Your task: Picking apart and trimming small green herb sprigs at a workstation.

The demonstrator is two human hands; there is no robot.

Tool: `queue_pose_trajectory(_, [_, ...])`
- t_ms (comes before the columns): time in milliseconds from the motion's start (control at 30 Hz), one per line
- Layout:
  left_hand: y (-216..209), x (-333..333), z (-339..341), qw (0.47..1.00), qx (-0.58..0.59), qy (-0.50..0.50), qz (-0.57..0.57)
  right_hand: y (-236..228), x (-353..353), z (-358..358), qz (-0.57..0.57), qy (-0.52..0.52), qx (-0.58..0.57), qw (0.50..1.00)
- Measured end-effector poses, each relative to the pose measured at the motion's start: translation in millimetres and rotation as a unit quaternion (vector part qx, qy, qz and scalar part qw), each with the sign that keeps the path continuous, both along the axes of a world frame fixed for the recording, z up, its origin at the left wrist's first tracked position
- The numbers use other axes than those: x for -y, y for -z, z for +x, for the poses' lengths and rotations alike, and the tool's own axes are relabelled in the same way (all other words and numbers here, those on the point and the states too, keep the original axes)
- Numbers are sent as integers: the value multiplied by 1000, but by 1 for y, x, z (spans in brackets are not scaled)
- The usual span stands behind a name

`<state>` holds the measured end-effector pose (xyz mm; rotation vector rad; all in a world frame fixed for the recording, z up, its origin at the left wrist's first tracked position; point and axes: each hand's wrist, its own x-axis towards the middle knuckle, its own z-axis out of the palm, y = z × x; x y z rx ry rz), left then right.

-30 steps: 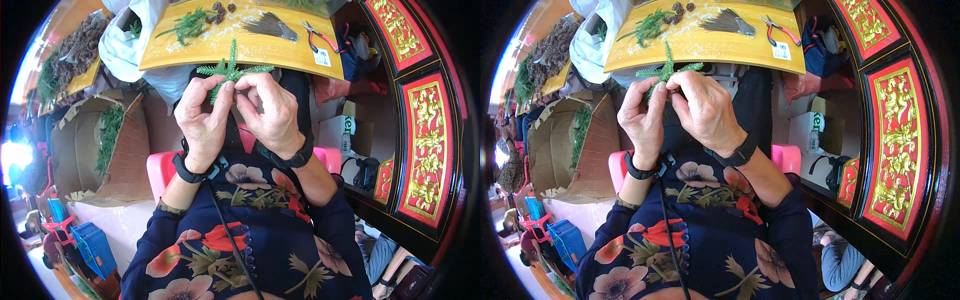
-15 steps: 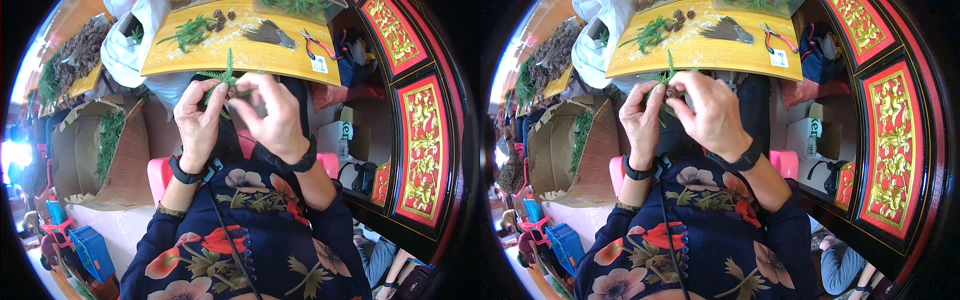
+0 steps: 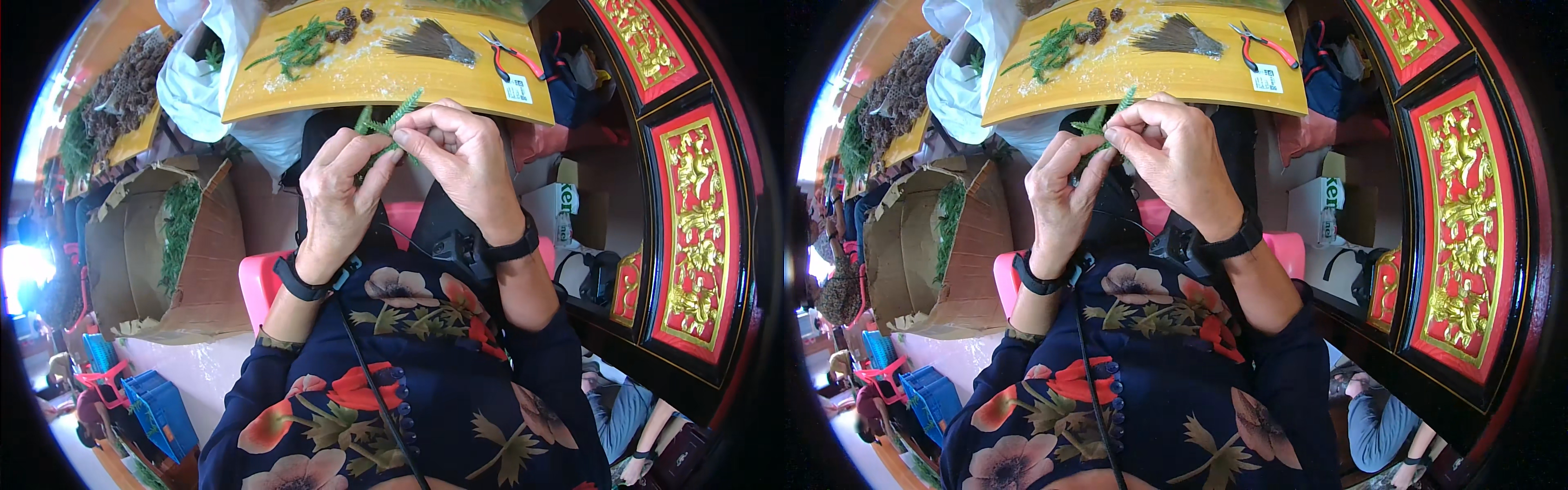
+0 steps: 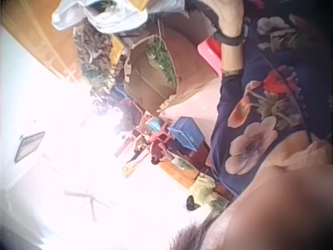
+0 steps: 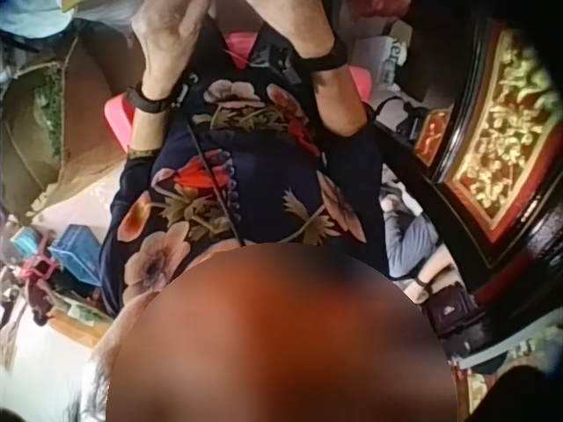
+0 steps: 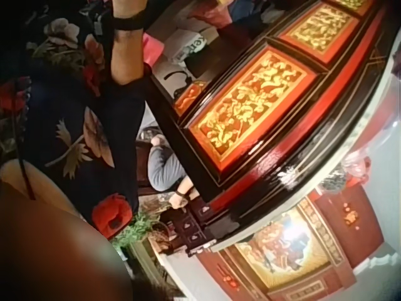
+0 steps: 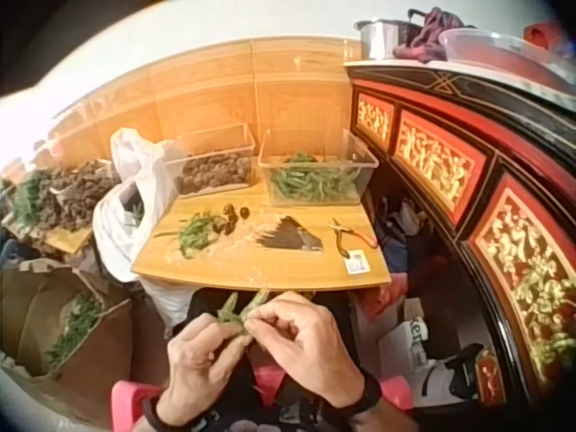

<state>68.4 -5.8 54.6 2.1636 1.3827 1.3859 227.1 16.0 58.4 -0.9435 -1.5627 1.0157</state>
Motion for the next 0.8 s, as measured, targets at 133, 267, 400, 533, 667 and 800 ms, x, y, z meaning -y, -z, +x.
queue_pose_trajectory(133, [-1, 2, 0, 992, 70, 19, -100, 6, -2, -2, 12, -7, 4, 1000])
queue_pose_trajectory(267, [0, 1, -4, 972, 174, 45, -149, 1, 0, -2, 38, -1, 17, 999])
queue_pose_trajectory(400, [2, -2, -10, 954, 213, 72, -198, -2, 3, -5, 80, 14, 44, 996])
queue_pose_trajectory(533, [4, -5, -15, 899, 332, 122, -260, -5, 2, -5, 166, 14, 78, 983])
queue_pose_trajectory(667, [4, -6, -22, 819, 405, 148, -378, 0, -8, 1, 197, -47, 95, 975])
queue_pose_trajectory(800, [3, -8, -27, 758, 439, 213, -432, -4, -16, 12, 204, -136, 85, 966])
